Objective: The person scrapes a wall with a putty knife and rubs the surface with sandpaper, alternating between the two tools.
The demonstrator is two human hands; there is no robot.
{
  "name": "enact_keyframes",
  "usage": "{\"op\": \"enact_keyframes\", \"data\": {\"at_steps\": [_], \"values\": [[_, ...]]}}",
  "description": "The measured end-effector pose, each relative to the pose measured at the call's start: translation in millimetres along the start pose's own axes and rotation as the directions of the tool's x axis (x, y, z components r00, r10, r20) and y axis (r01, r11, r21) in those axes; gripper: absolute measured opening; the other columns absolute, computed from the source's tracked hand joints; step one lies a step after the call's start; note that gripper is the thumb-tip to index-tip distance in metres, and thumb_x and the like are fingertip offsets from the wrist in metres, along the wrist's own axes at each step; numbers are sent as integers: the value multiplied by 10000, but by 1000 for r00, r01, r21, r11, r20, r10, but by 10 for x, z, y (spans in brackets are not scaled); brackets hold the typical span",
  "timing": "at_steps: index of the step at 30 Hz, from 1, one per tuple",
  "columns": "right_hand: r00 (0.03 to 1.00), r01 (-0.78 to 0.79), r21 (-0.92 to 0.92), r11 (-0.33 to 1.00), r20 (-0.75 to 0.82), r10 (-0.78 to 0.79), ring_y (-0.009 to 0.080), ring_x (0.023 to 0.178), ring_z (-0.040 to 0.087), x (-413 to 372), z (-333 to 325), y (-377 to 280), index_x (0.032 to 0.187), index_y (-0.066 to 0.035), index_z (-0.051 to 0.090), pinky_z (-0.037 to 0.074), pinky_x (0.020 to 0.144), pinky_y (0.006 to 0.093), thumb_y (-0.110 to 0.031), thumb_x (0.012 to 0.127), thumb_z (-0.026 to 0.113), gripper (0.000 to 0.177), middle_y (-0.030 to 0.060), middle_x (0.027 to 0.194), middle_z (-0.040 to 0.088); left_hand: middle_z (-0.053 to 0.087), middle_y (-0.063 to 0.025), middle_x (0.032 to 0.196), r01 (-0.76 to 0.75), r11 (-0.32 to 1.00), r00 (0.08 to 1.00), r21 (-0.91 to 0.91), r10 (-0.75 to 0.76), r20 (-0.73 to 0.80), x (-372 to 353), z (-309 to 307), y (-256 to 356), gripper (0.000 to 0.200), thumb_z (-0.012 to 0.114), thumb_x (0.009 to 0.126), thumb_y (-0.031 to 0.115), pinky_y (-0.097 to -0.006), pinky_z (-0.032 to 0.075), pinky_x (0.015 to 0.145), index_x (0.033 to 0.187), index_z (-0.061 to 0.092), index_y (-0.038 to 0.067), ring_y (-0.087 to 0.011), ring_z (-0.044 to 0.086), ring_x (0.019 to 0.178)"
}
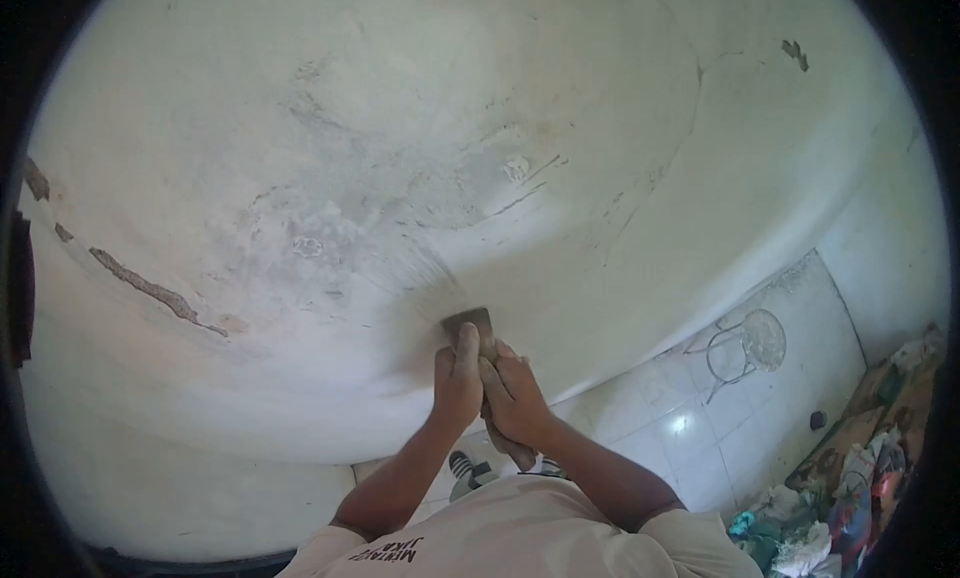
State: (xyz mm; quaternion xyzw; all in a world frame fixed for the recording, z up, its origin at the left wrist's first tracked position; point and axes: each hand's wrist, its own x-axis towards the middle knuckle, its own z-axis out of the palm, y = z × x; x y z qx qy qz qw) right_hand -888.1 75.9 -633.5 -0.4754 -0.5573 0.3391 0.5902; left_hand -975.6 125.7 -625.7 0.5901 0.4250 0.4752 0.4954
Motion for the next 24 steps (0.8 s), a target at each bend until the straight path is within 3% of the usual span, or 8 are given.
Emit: {"op": "enact_keyframes", "data": {"at_steps": [2, 5, 8, 11, 13, 16, 19, 24], "values": [[995, 103, -162, 981, -3, -104, 383, 752, 546, 120, 20, -214, 911, 6, 542, 404, 748, 456, -195, 955, 452, 225, 197, 831, 560, 583, -47, 665, 13, 1000, 997, -6, -14, -78, 8, -68, 250, 477, 414, 1014, 334, -318, 424, 564, 746, 593, -16, -122, 514, 612], [978, 188, -228, 955, 129, -162, 385, 784, 551, 268, 102, -371, 943, 16, 545, 407, 748, 475, -236, 957, 468, 264, 209, 869, 569, 641, -123, 843, 40, 923, 989, -382, 19, 148, 12, -309, 631, 561, 343, 1021, 457, -317, 515, 718, 840, 595, -10, -221, 628, 787], [986, 138, -200, 970, 124, -114, 364, 723, 569, 19, 287, -309, 905, 24, 556, 434, 676, 446, -277, 960, 487, 314, 199, 828, 593, 656, -150, 896, 53, 942, 984, -331, 8, 180, -218, -583, 301, 580, 309, 1021, 479, -332, 532, 753, 903, 592, -13, -265, 649, 843], [986, -158, -137, 978, 35, 164, 301, 623, 578, -439, 426, -288, 849, 26, 567, 451, 612, 386, -288, 965, 492, 343, 171, 730, 591, 638, -128, 844, 104, 821, 989, -561, -144, -27, -630, -800, -81, 547, 311, 1017, 492, -344, 530, 701, 903, 571, 25, -283, 654, 872], [959, -277, -50, 960, -72, 273, 172, 581, 511, -696, 521, -91, 826, 10, 570, 423, 558, 312, -260, 983, 476, 326, 81, 648, 547, 597, -79, 738, 205, 732, 940, -650, -331, -77, -845, -1192, -175, 491, 304, 1029, 441, -302, 499, 597, 892, 535, 31, -234, 641, 695], [940, -286, -1, 958, -193, 280, 87, 569, 471, -741, 758, -217, 814, -5, 573, 401, 529, 259, -260, 1001, 461, 335, 24, 629, 528, 533, -35, 642, 165, 869, 986, -466, -146, 77, -975, -1746, -352, 423, 407, 1020, 373, -294, 482, 555, 851, 573, 22, -169, 573, 561], [952, -202, -52, 978, -246, 184, 100, 611, 485, -632, 1127, -451, 819, 2, 567, 416, 572, 270, -283, 990, 481, 343, 50, 667, 554, 548, -13, 643, 255, 967, 924, 12, -247, 292, -1129, -1806, -218, 234, 556, 966, 229, -261, 449, 504, 917, 616, 8, -109, 521, 512], [928, -152, 177, 972, -313, 202, 90, 655, 460, -693, 1494, -495, 818, -22, 547, 405, 595, 262, -290, 985, 510, 318, 20, 703, 530, 601, -14, 699, 262, 945, 914, -193, -179, 365, -1312, -1879, -104, 152, 686, 869, 105, -240, 414, 457, 964, 639, -4, -77, 518, 517]]}}
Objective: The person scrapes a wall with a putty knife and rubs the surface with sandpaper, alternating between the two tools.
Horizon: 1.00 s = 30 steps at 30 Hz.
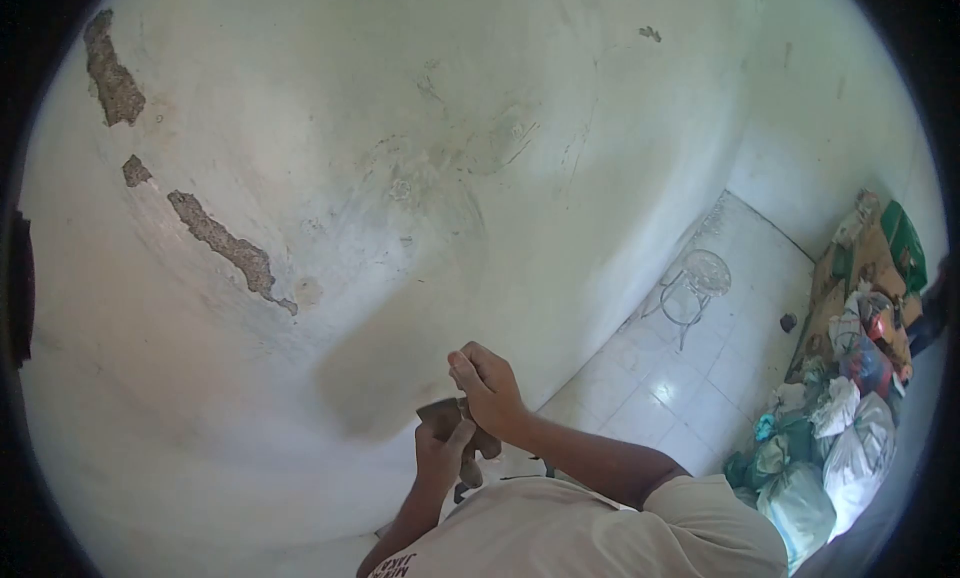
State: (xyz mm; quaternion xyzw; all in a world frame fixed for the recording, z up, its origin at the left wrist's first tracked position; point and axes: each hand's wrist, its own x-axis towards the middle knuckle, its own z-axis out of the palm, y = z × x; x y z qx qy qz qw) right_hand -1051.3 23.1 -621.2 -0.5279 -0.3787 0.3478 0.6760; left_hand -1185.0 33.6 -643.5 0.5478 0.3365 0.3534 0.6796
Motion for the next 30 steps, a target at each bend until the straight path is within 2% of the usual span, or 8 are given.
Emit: {"op": "enact_keyframes", "data": {"at_steps": [3, 6, 9, 13, 19, 22, 28, 30], "values": [[998, 62, 102, 993, -28, -60, 97, 656, 461, -184, 133, 104, 811, -30, 542, 413, 608, 271, -260, 976, 528, 283, 25, 688, 521, 606, -14, 709, 2, 1000, 1000, 2, -2, 31, -137, -163, -45, 143, 674, 881, 116, -233, 418, 461, 958, 639, 2, -81, 522, 519], [986, 163, -174, 971, 11, -164, 131, 735, 503, -415, 272, 45, 878, -49, 541, 431, 693, 287, -272, 963, 550, 239, 41, 794, 538, 614, -15, 741, 52, 991, 997, -123, -58, -51, -193, -374, -138, 148, 647, 905, 151, -231, 432, 480, 952, 641, 11, -84, 543, 563], [775, 568, -629, 530, 190, -603, 215, 816, 561, -652, 334, -79, 930, -46, 573, 458, 739, 341, -295, 898, 636, 258, 103, 916, 570, 621, -27, 806, 38, 956, 987, -291, -82, -141, -189, -554, -155, 170, 610, 929, 178, -232, 450, 529, 971, 635, 15, -88, 568, 655], [972, 211, -589, 780, 212, -102, 283, 872, 567, -916, 483, -99, 1019, -40, 558, 471, 752, 393, -285, 832, 719, 348, 139, 969, 567, 621, -47, 880, -12, 943, 984, -334, -49, -173, -263, -675, -79, 192, 563, 947, 165, -230, 476, 610, 1034, 604, -1, -110, 595, 766], [956, 99, -146, 984, 288, -53, 172, 804, 555, -776, 462, 49, 897, -26, 473, 479, 672, 324, -185, 865, 682, 264, 117, 938, 555, 639, -85, 868, -42, 984, 998, -173, 49, 41, -400, -765, -25, 193, 529, 957, 125, -251, 467, 502, 1058, 595, -26, -114, 553, 545], [926, 151, -301, 942, 376, -28, 136, 739, 507, -768, 385, -2, 831, -37, 425, 454, 622, 287, -120, 894, 636, 235, 92, 890, 542, 677, -140, 945, -86, 991, 992, -98, 95, 83, -393, -824, -81, 208, 493, 964, 97, -240, 447, 461, 1084, 592, -40, -99, 520, 484], [936, -134, 39, 990, 332, 114, 128, 663, 458, -720, 159, 71, 952, -53, 421, 410, 576, 281, -123, 944, 575, 170, 54, 810, 507, 663, -202, 1120, -124, 992, 991, 17, 123, 55, -338, -1011, 191, 259, 491, 953, 76, -217, 439, 440, 1149, 596, -57, -90, 526, 484], [960, -53, -73, 996, 272, 71, 125, 735, 489, -622, 62, 18, 953, -32, 422, 443, 643, 279, -139, 956, 539, 159, 75, 876, 562, 666, -189, 1125, -127, 992, 991, 13, 126, 36, -264, -1153, 161, 278, 493, 956, 90, -204, 441, 452, 1192, 595, -16, -97, 541, 486]]}}
